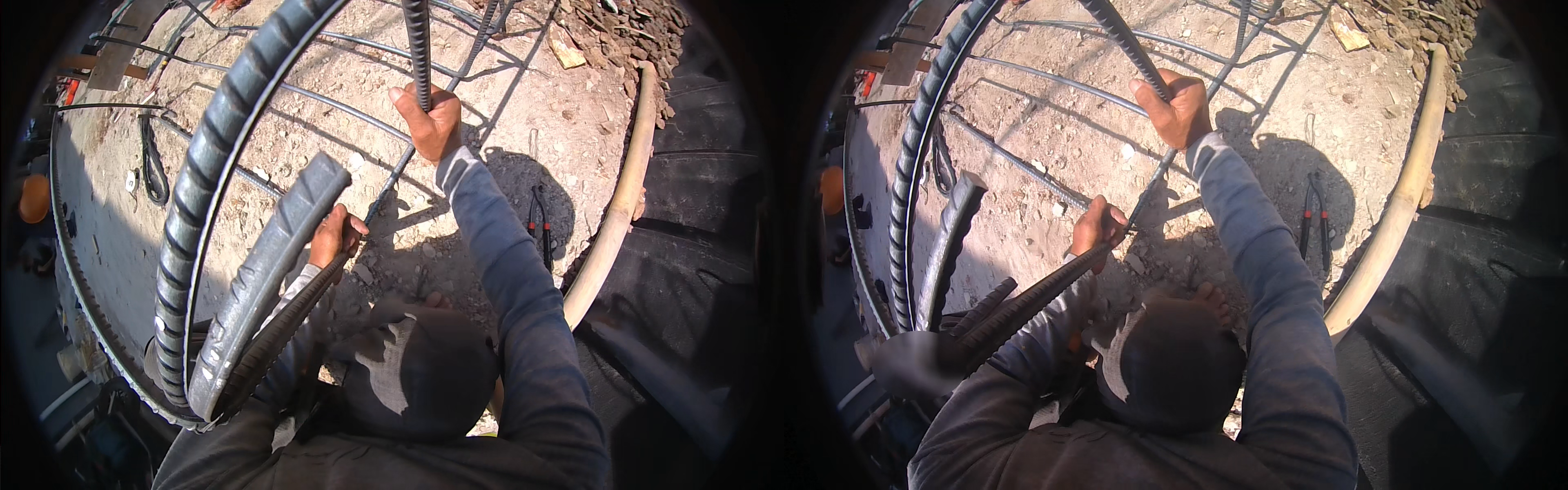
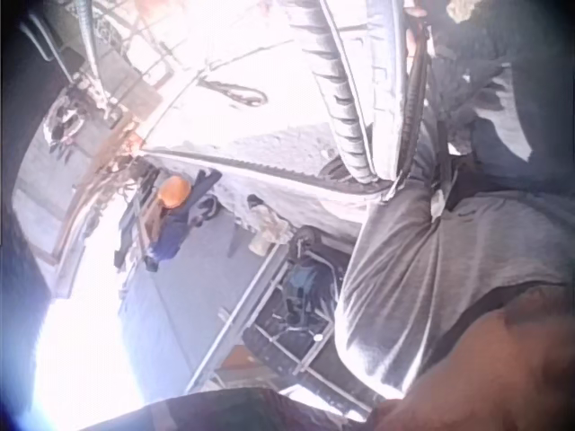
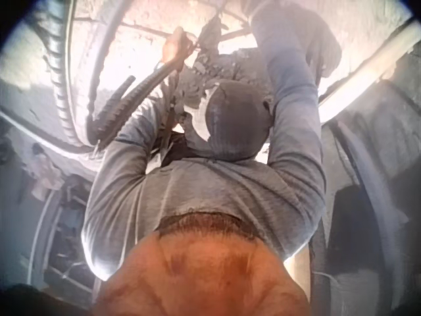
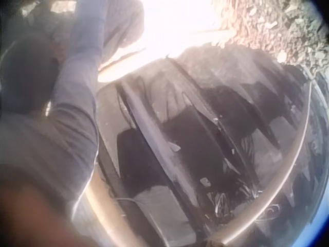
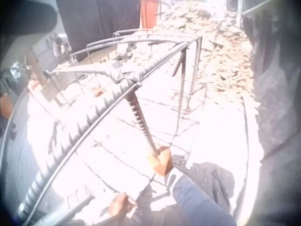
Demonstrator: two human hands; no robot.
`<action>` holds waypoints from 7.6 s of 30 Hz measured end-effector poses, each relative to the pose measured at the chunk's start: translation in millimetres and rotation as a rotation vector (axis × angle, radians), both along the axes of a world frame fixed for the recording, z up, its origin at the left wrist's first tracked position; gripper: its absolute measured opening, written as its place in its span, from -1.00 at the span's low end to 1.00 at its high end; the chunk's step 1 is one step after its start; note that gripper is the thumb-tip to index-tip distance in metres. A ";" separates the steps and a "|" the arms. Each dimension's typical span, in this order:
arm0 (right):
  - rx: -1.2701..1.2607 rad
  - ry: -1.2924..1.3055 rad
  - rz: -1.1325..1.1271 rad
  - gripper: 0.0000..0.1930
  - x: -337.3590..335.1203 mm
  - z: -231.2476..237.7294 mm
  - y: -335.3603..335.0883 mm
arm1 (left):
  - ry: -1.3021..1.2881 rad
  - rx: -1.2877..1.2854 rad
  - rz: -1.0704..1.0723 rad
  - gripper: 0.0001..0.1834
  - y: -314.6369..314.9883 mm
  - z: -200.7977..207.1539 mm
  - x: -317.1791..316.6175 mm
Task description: The person uses wire and a pair of pliers to secure metal rebar rods together into a cage structure at a construction site.
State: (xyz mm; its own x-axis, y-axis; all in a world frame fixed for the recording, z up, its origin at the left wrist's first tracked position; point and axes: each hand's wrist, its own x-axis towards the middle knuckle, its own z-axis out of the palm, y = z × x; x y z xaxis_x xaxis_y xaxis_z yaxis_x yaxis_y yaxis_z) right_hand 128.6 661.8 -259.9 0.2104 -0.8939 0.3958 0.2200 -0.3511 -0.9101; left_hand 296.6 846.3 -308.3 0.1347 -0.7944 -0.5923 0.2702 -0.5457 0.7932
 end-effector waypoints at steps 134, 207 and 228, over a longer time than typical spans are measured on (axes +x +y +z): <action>0.436 0.684 -0.459 -0.83 -119.8 -94.2 118.9 | -0.688 -0.281 -0.166 -0.79 -25.1 -57.9 -67.6; 0.917 0.208 -0.344 -0.71 14.9 -199.4 54.7 | -1.593 -0.095 -0.169 -0.77 -138.4 -84.2 -60.8; 0.923 0.069 -0.311 -0.81 4.2 -194.1 64.5 | -1.152 0.126 -0.239 -0.70 -117.2 -81.2 -75.5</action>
State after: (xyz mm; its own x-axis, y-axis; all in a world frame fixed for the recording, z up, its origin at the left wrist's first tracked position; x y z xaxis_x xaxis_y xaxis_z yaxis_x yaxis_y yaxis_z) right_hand 132.8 726.2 -454.1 -0.0913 -0.8657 -0.4921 0.1740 0.4727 -0.8639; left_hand 221.2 729.1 -389.5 0.4965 -0.8165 -0.2948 -0.6884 -0.5772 0.4393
